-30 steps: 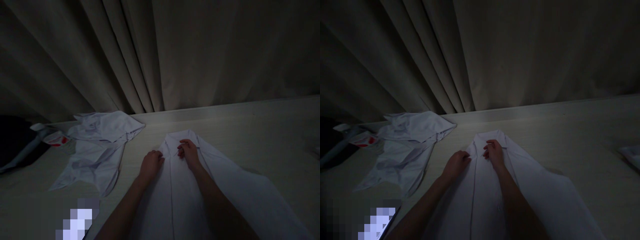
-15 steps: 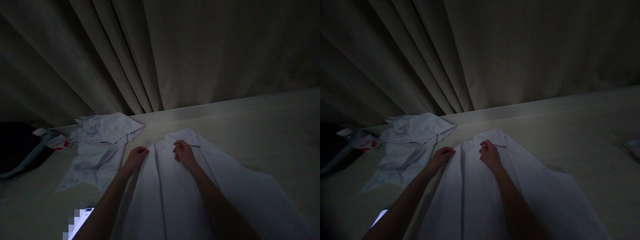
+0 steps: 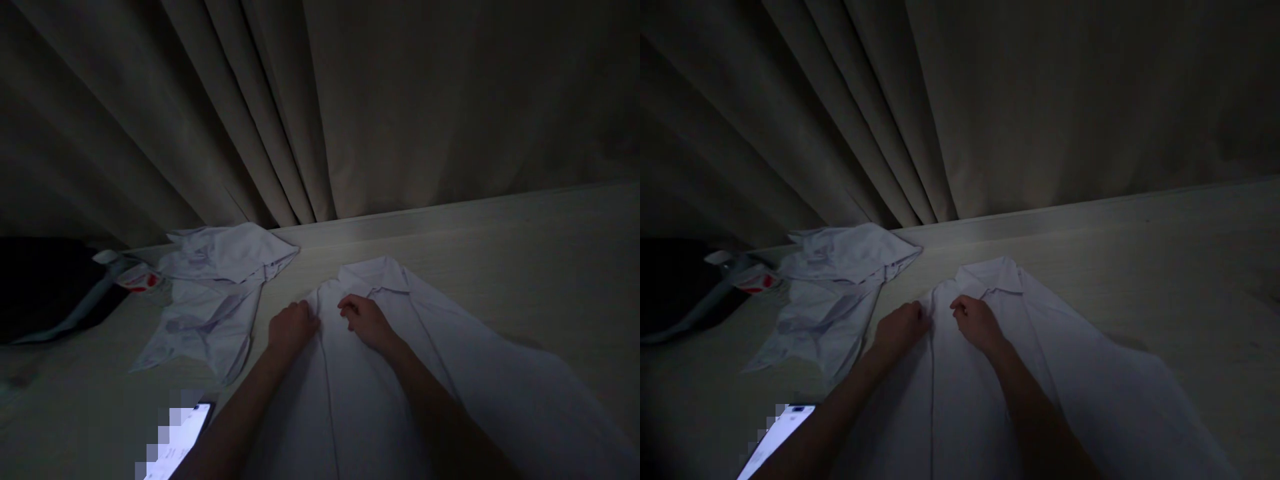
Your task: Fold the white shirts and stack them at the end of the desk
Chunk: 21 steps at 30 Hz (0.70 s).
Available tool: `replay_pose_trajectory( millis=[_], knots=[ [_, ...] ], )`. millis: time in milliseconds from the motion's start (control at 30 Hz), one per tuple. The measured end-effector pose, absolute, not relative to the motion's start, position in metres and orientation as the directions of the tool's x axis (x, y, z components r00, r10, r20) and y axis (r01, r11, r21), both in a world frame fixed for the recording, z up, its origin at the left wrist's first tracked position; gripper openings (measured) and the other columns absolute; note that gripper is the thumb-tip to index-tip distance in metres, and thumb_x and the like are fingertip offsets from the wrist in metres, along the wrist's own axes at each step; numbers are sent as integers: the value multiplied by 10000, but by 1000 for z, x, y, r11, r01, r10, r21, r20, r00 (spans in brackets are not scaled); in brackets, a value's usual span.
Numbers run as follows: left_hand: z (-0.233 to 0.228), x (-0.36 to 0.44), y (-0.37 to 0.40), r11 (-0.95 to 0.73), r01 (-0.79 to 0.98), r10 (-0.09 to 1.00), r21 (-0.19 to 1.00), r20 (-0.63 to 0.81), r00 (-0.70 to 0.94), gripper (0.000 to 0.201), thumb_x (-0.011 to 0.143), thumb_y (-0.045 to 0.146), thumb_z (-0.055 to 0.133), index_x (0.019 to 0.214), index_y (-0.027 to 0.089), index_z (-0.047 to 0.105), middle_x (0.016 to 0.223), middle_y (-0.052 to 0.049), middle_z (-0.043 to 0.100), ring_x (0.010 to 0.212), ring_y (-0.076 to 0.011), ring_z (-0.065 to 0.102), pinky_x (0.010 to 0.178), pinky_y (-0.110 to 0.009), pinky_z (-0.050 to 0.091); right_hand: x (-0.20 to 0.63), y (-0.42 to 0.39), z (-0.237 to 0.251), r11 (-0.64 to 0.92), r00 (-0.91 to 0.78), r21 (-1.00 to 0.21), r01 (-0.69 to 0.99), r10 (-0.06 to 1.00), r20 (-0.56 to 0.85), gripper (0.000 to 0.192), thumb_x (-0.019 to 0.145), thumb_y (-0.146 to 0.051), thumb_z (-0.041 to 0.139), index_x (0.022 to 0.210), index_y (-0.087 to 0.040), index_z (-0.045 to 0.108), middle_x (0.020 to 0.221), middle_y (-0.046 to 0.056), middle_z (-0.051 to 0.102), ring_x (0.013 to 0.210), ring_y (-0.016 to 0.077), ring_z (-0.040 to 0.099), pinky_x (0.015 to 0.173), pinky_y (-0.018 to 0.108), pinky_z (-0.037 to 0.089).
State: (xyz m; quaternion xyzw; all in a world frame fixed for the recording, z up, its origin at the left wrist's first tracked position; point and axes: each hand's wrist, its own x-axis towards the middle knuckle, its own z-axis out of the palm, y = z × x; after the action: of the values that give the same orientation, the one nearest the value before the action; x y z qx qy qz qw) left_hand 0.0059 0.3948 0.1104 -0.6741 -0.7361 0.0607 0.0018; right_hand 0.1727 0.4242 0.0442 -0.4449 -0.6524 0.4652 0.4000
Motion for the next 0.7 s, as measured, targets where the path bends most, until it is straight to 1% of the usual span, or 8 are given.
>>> replay_pose_trajectory(
  millis=[67,133,200,333,533,567,633,700],
  knots=[
    [114,-7,401,129,991,985,-22,-110,-131,257,771,374,411,844,200,585,900,-116,687,801,-259,651,634,-336,441,173,425,43,156,-268,-965,210,959,97,202,783,-139,452,866,-212,620,746,-7,651,532,86,543,512,202,394],
    [118,-23,409,161,986,979,46,-135,-154,250,779,357,390,828,208,585,884,-95,698,794,-227,652,640,-309,445,174,425,43,156,-269,-963,218,959,94,197,775,-140,461,863,-213,621,736,-9,649,536,89,542,515,204,390],
    [122,-37,415,175,982,975,74,-155,-162,257,789,354,377,822,212,589,887,-80,707,802,-199,653,648,-280,449,174,425,42,163,-273,-960,227,957,98,195,769,-142,469,863,-214,625,738,-8,646,544,90,541,524,205,390],
    [124,-54,425,173,984,976,53,-147,-163,274,793,353,384,876,206,600,932,-87,710,819,-189,655,681,-269,457,174,426,41,169,-270,-959,229,957,104,201,771,-142,462,861,-215,627,731,-7,639,549,91,536,534,209,390],
    [123,-55,437,124,992,984,-18,-128,-125,279,796,311,383,930,215,608,986,-97,705,891,-200,648,751,-285,461,173,424,43,170,-276,-954,247,956,99,201,770,-144,480,861,-215,644,739,-4,651,563,98,537,556,221,398],
    [125,-52,438,121,992,984,-30,-125,-124,286,804,319,374,930,217,609,992,-100,704,907,-208,647,763,-297,464,173,423,45,175,-279,-952,251,955,102,200,773,-148,483,865,-215,648,742,-3,653,570,101,541,564,224,402],
    [129,-45,434,138,989,983,-58,-110,-144,337,813,389,367,956,197,605,995,-135,699,922,-253,647,761,-343,477,173,421,51,197,-285,-947,255,951,120,198,788,-168,489,881,-216,657,748,-1,661,591,109,553,588,235,413],
    [132,-36,425,184,977,976,-109,-96,-195,487,795,532,367,999,153,595,976,-187,693,908,-315,651,732,-400,492,171,419,59,234,-284,-933,272,946,154,202,806,-189,489,896,-219,667,773,3,675,630,120,571,628,251,429]
  ],
)
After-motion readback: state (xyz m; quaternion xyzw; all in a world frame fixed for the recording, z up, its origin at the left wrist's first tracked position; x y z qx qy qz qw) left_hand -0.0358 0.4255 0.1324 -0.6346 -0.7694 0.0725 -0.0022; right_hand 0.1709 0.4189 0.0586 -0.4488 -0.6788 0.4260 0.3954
